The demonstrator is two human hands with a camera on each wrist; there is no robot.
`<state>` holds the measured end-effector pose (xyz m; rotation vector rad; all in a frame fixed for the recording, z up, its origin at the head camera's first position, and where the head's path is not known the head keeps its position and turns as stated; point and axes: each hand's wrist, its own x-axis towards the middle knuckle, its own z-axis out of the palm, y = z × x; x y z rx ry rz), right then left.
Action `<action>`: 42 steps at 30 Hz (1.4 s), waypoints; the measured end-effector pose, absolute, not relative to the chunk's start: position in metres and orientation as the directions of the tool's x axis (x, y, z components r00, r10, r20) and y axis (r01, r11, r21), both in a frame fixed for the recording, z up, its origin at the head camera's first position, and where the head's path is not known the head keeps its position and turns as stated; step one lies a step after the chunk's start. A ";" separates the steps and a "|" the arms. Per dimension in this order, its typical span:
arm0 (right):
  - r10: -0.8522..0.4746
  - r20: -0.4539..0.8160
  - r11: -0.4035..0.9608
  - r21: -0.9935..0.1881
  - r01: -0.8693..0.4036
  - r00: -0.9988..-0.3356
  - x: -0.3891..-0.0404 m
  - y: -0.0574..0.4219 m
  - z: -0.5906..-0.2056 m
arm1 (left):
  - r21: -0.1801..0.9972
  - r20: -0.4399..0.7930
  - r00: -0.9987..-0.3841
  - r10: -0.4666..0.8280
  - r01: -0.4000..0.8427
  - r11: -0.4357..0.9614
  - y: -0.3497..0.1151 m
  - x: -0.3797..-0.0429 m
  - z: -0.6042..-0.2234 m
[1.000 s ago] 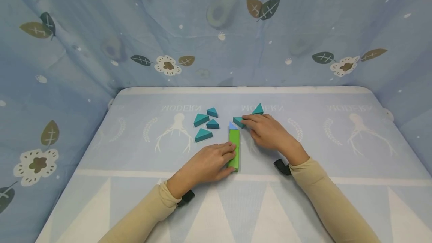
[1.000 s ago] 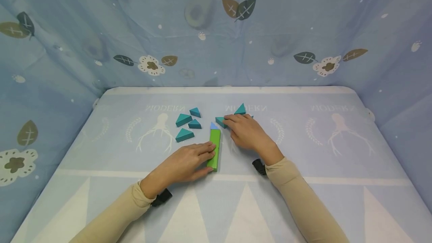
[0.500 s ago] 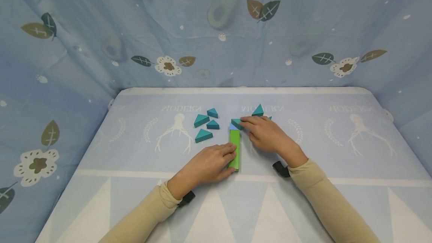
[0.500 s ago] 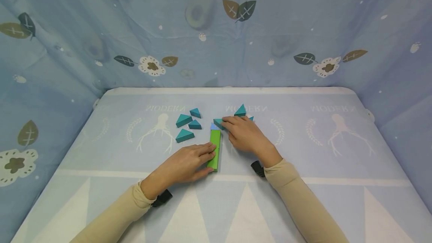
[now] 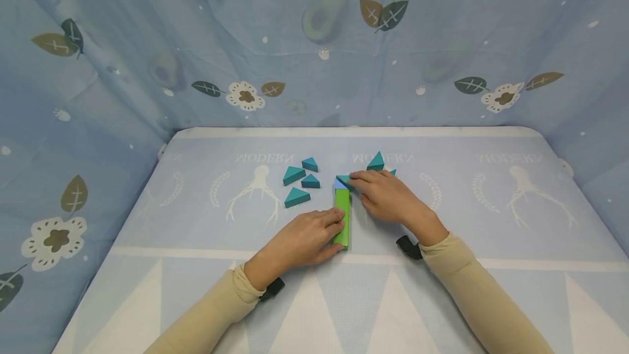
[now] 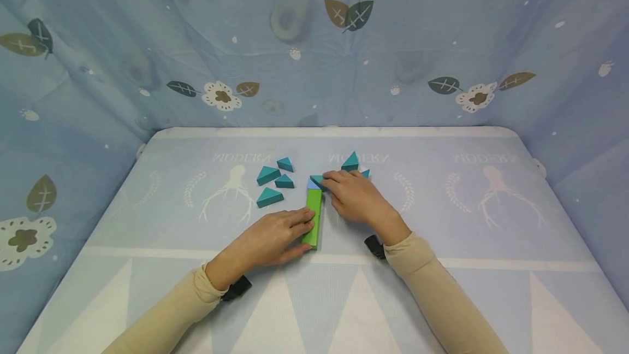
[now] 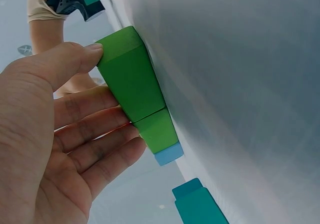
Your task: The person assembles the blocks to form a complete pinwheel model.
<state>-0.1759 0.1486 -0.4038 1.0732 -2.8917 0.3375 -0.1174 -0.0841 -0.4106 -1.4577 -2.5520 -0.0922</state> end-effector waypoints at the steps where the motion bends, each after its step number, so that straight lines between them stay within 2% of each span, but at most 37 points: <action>1: -0.640 0.115 0.737 -0.189 -0.650 -0.759 -0.176 0.148 -0.404 | -0.045 0.205 -0.493 0.846 0.858 0.511 -0.084 -0.117 -0.411; 12: -0.647 0.176 0.712 -0.210 -0.670 -0.742 -0.173 0.143 -0.403 | -0.053 0.215 -0.492 0.844 0.857 0.513 -0.085 -0.116 -0.410; 21: -0.676 0.163 0.687 -0.214 -0.695 -0.719 -0.172 0.138 -0.406 | -0.042 0.199 -0.496 0.845 0.857 0.513 -0.085 -0.117 -0.410; 42: -0.684 0.153 0.688 -0.187 -0.701 -0.713 -0.170 0.137 -0.407 | -0.041 0.202 -0.494 0.846 0.858 0.511 -0.085 -0.117 -0.409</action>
